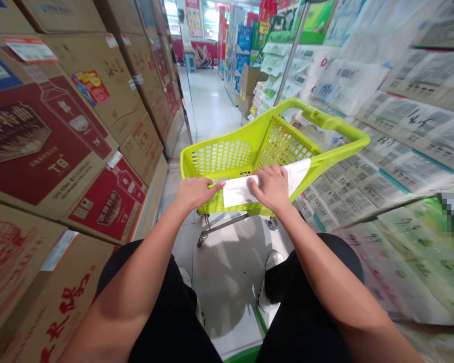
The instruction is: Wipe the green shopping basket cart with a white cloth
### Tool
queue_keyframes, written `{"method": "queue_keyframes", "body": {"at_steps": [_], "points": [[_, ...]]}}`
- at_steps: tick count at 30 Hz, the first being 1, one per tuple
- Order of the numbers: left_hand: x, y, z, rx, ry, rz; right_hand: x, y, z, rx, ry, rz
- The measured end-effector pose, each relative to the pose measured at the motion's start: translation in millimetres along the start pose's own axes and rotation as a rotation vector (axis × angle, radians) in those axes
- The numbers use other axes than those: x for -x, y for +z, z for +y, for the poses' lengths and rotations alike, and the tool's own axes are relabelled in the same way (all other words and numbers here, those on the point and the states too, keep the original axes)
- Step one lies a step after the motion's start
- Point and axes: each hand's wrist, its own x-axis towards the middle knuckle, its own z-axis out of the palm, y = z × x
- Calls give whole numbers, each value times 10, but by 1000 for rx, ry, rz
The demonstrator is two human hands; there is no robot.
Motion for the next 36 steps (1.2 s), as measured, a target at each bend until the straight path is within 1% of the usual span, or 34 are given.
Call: {"method": "queue_keyframes", "body": {"at_steps": [2, 5, 7, 8, 9, 11, 14, 15, 16, 17, 18, 20, 22, 23, 24, 25, 27, 30, 32, 34, 36], "points": [[18, -20, -17, -6, 2, -29, -46, -45, 204, 27, 47, 22], [50, -33, -24, 6, 53, -42, -126, -129, 604, 132, 171, 136], [69, -29, -13, 15, 93, -25, -148, -144, 725, 190, 212, 179], [75, -24, -5, 18, 103, -11, -143, -132, 706, 205, 204, 179], [79, -20, 4, 18, 109, 2, -127, -108, 635, 208, 178, 165], [78, -16, 17, 16, 116, 12, -70, -41, 372, 182, 84, 107], [66, -28, 1, 21, 121, -8, 8, 53, -61, 111, -68, 8], [62, -38, -16, 26, 121, -19, 17, 67, -142, 92, -107, -13], [59, -49, -38, 32, 119, -30, 14, 69, -170, 76, -139, -30], [56, -61, -62, 37, 116, -42, 1, 59, -142, 65, -157, -42], [53, -72, -87, 41, 111, -53, -19, 39, -62, 60, -157, -45], [51, -89, -126, 44, 99, -70, -67, -16, 198, 67, -104, -16], [54, -92, -133, 44, 97, -81, -105, -55, 465, 82, -10, 69], [58, -88, -123, 43, 102, -79, -115, -59, 551, 87, 23, 111], [63, -81, -106, 43, 108, -72, -117, -51, 587, 93, 42, 145], [69, -73, -83, 45, 115, -61, -111, -31, 568, 99, 47, 170], [82, -58, -37, 60, 113, -34, -79, 33, 385, 100, 27, 180], [104, -61, -19, 103, 83, -22, -33, 126, -5, 42, -36, 118], [120, -85, -50, 125, 73, -35, -39, 146, -130, -7, -69, 57], [136, -120, -94, 144, 81, -57, -79, 130, -68, -27, -62, 26], [151, -148, -120, 154, 96, -73, -132, 101, 123, -15, -11, 49]]}}
